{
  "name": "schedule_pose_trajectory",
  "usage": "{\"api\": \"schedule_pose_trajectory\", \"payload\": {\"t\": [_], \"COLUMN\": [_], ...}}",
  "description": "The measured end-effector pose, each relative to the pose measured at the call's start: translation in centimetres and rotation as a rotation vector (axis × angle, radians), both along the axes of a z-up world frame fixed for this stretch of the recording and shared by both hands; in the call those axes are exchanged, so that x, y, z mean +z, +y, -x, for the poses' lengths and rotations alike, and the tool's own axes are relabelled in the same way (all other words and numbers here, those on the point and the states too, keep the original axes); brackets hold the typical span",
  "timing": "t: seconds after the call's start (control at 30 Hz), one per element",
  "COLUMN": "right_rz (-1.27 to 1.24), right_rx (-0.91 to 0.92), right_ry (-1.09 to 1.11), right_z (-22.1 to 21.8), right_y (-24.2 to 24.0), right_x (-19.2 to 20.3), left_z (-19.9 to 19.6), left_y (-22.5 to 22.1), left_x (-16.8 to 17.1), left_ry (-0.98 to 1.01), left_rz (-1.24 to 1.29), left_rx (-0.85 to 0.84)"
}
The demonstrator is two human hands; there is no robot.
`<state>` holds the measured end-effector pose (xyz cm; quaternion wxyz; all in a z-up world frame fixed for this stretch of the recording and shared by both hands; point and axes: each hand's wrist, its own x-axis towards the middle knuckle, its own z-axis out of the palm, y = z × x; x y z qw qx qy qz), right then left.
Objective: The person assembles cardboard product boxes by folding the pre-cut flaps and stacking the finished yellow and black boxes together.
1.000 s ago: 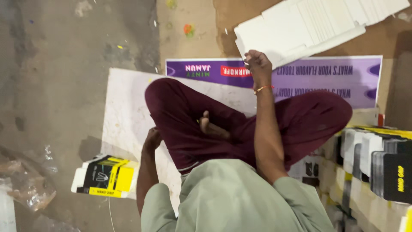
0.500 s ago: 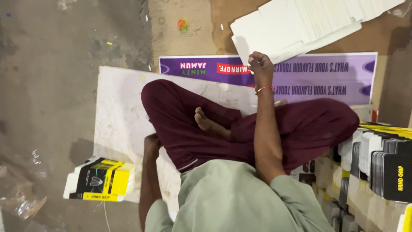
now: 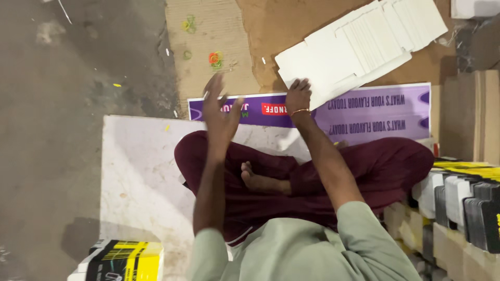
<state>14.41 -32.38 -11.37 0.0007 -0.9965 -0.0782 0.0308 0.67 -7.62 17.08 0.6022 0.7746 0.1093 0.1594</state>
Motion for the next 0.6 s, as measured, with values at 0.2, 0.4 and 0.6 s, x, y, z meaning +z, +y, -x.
{"api": "schedule_pose_trajectory", "payload": {"t": [0.2,0.4,0.6], "right_rz": [-0.281,-1.878,-2.071], "right_rx": [-0.192,-0.405,-0.087], "right_ry": [-0.054,0.137,0.293], "right_z": [1.8,5.7,3.2], "right_y": [1.0,2.8,8.0], "right_x": [11.4,24.4,15.2], "left_z": [-10.7,-9.6,-7.4], "left_y": [-0.1,0.0,-3.1], "left_x": [-16.1,-16.3,-11.5], "left_ry": [0.276,0.272,0.326], "left_rz": [0.678,0.558,0.805], "left_rx": [-0.04,-0.168,-0.297]}}
